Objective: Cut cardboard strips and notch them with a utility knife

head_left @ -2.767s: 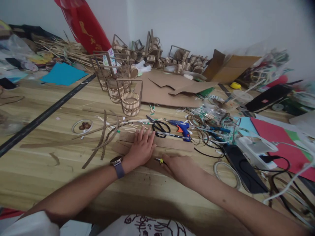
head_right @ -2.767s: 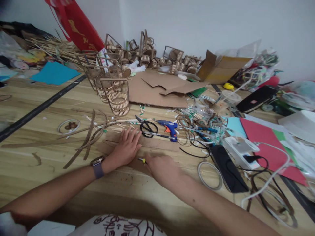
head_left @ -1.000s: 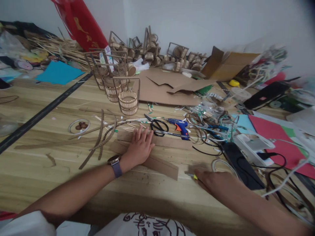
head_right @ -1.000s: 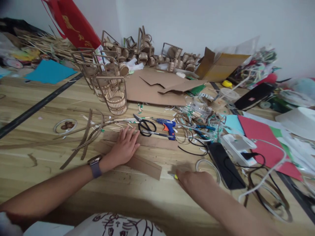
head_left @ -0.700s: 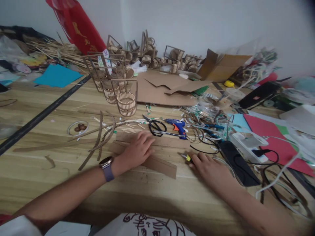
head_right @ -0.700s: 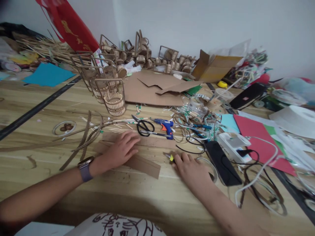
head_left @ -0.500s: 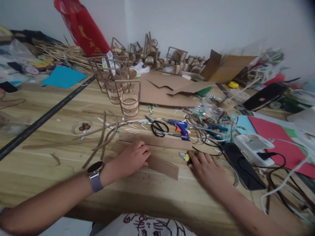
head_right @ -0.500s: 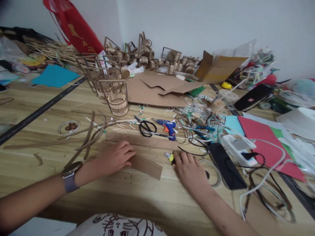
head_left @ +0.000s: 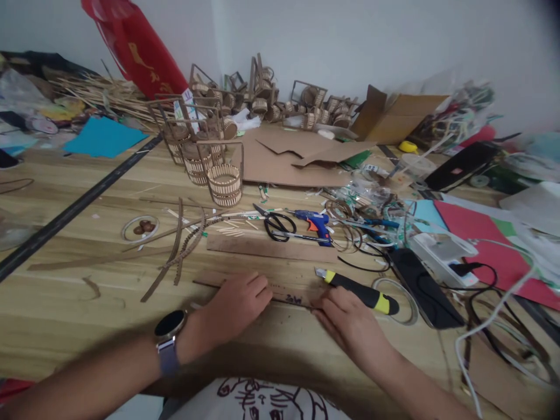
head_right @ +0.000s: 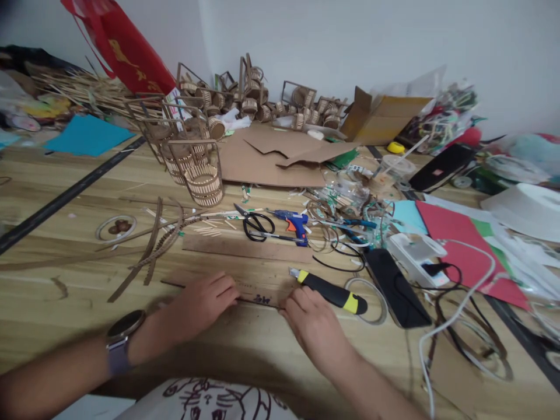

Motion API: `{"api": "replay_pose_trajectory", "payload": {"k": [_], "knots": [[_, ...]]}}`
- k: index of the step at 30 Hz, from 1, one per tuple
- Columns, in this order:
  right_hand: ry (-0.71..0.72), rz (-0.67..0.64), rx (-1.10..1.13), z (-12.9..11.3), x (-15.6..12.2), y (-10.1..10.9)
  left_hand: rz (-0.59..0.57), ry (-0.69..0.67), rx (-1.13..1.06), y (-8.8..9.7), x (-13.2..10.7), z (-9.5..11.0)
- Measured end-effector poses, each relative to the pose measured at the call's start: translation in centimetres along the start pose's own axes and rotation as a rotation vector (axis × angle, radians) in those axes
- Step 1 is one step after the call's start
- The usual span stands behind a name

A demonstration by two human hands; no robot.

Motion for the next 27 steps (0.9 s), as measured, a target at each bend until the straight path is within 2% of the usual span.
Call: {"api": "replay_pose_trajectory", "payload": {"k": [4,12,21,27], "knots": [[0.01,-0.055,0.139,-0.1,-0.7,-1.3,-0.045,-0.018,-0.06,-1.3,-0.3,0.5],[-0.02,-0.132,0.316,0.5,-0.6,-2.0,0.043,-0.009,-0.24,-2.8,0.2,-0.3],[-0.097,-0.165,0.398,1.2,0.0,-1.9,0.023,0.076,-0.465,-2.0,0.5,-1.0],[-0.106,-0.098,0.296,1.7,0.4,-2.1,0.057,0.113,-0.465,-2.1,1.2,-1.2]]}}
Point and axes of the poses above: each hand's wrist, its own x-axis towards the middle knuckle, its own y-axis out of the back of the hand, z = x × y, the point moved 3 cm from there along x, towards the middle knuckle, and after that the axes turned 15 degrees about -z, right-handed, at the moved point
